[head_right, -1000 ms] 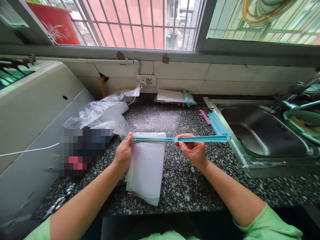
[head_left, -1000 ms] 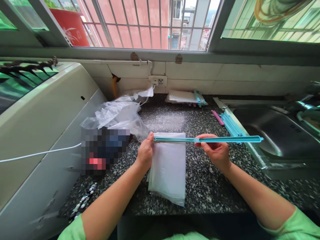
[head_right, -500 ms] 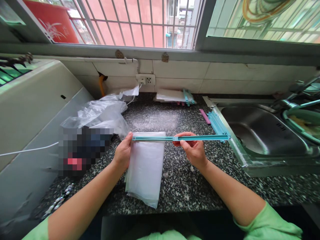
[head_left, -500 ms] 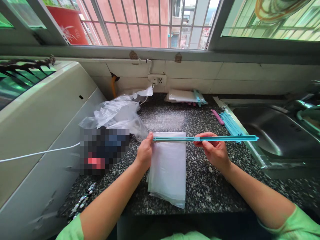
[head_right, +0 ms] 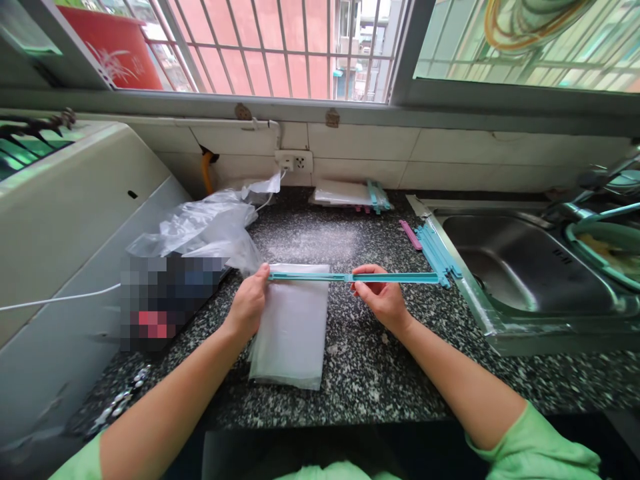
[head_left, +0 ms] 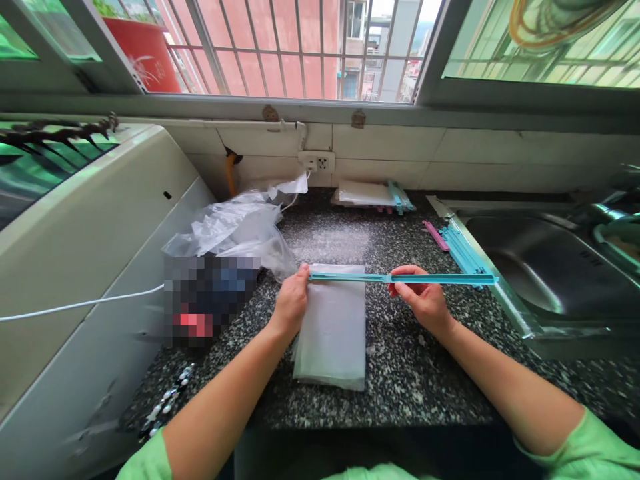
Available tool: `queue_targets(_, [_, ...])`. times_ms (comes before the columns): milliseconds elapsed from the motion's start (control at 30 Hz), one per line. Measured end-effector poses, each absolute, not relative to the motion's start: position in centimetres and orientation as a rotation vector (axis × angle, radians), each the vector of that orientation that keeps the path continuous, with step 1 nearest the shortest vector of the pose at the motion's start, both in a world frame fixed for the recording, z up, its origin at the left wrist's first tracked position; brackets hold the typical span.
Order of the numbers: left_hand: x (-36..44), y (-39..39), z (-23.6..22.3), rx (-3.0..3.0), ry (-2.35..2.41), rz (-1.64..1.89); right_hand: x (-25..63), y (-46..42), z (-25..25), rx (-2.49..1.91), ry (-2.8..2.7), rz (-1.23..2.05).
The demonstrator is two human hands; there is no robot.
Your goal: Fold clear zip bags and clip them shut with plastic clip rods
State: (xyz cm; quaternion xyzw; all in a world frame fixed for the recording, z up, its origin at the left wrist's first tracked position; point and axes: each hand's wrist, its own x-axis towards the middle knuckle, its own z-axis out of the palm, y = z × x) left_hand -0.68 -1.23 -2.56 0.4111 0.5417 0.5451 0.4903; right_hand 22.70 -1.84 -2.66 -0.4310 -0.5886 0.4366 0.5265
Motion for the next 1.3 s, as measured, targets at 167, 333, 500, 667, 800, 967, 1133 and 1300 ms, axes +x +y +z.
queue_targets(167, [-0.4,-1.2,-2.7,1.019,1.290,1.284,22.6,-1.5,-3.3,-1.091,-1.513,0.939])
queue_targets(333, [-0.4,-1.3,-2.5,1.013,1.248,1.258,22.9,-1.3,-3.3,-1.123,-1.801,0.549])
queue_targets(500, [-0.5,-1.3,-2.4,0.856,1.066,1.145,23.2,-1.2,-3.1,-1.091,-1.889,0.367])
queue_targets(667, [-0.4,-1.6,-2.1,0.795,1.002,1.070,23.7,-1.1,-2.9,-1.109,-1.774,0.262])
queue_targets(800, [-0.2,-2.0,-1.7,0.789,0.929,1.069,24.3,-0.7,-2.7,-1.219,-1.629,0.212])
queue_targets(967, [0.1,-2.6,-1.3,0.712,0.887,1.072,23.9,-0.7,-3.0,-1.247,-1.696,0.299])
queue_targets(1133, [0.6,-2.8,-1.9,0.674,0.927,0.983,22.9,-1.6,-3.3,-1.117,-1.863,0.370])
queue_targets(1300, [1.1,-2.8,-2.5,0.591,0.976,0.900,22.7,-2.0,-3.3,-1.034,-1.891,0.374])
